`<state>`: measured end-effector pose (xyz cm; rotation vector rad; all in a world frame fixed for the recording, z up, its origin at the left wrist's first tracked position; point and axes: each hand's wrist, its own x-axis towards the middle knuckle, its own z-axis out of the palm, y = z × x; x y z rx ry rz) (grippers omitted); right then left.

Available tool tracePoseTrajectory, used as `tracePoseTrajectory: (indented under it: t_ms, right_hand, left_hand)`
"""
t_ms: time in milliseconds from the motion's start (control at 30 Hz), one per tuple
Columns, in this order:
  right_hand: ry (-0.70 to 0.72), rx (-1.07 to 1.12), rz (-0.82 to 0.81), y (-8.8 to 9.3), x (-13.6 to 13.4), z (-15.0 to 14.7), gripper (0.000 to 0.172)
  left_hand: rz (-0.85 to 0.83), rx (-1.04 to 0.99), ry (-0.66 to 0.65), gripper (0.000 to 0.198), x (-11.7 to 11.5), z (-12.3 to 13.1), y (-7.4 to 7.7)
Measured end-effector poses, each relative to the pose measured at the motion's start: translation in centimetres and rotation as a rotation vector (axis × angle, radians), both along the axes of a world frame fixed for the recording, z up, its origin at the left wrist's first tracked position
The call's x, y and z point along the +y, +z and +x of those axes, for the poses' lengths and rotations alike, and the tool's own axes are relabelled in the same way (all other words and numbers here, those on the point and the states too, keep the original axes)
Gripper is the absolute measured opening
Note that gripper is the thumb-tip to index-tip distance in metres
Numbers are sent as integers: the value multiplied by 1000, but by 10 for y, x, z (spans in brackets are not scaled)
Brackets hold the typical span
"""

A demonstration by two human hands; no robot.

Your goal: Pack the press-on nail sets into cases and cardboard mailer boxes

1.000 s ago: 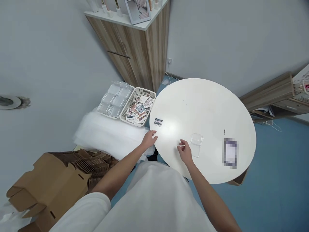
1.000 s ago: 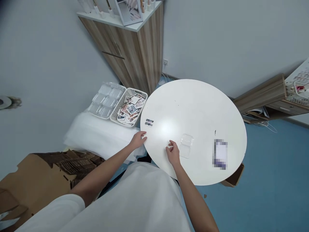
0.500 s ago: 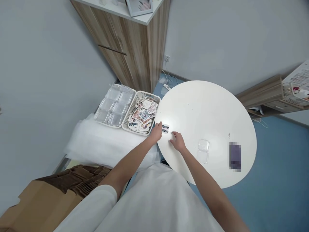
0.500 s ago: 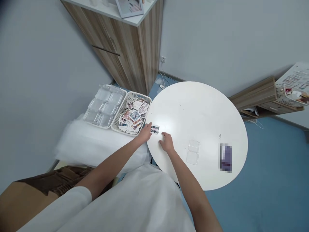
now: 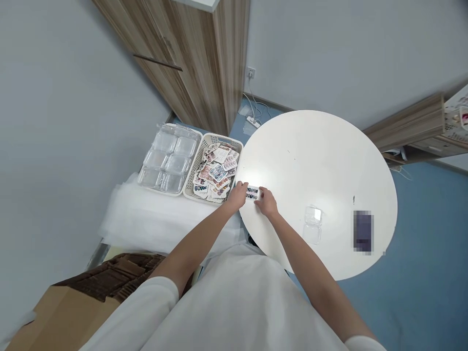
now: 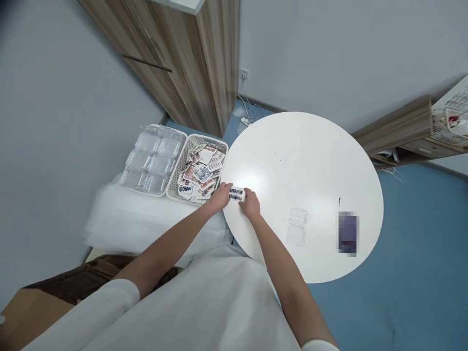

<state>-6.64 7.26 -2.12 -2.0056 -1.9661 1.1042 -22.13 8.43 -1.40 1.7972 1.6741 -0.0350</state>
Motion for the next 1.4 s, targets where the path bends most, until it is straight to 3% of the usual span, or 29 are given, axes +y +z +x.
tracePoseTrajectory:
  t_ms: [233, 567, 900, 1133, 1400]
  right_hand:
    - [-25, -58, 26, -4, -4, -5, 53]
    - [-5, -48, 127, -2, -13, -8, 53]
    - [-54, 136, 91, -1, -21, -3, 56]
    - [-106, 265, 115, 15, -53, 18, 57]
    - [-186, 276, 155, 24, -96, 46, 59]
  left_hand:
    - [23, -54, 19, 58, -8, 0, -6]
    - [33, -58, 71, 63, -18, 1, -3]
    - [37, -106, 50, 73, -31, 0, 3]
    - [133, -249, 1, 71, -57, 6, 14]
    - [70, -369, -41, 72, -83, 33, 24]
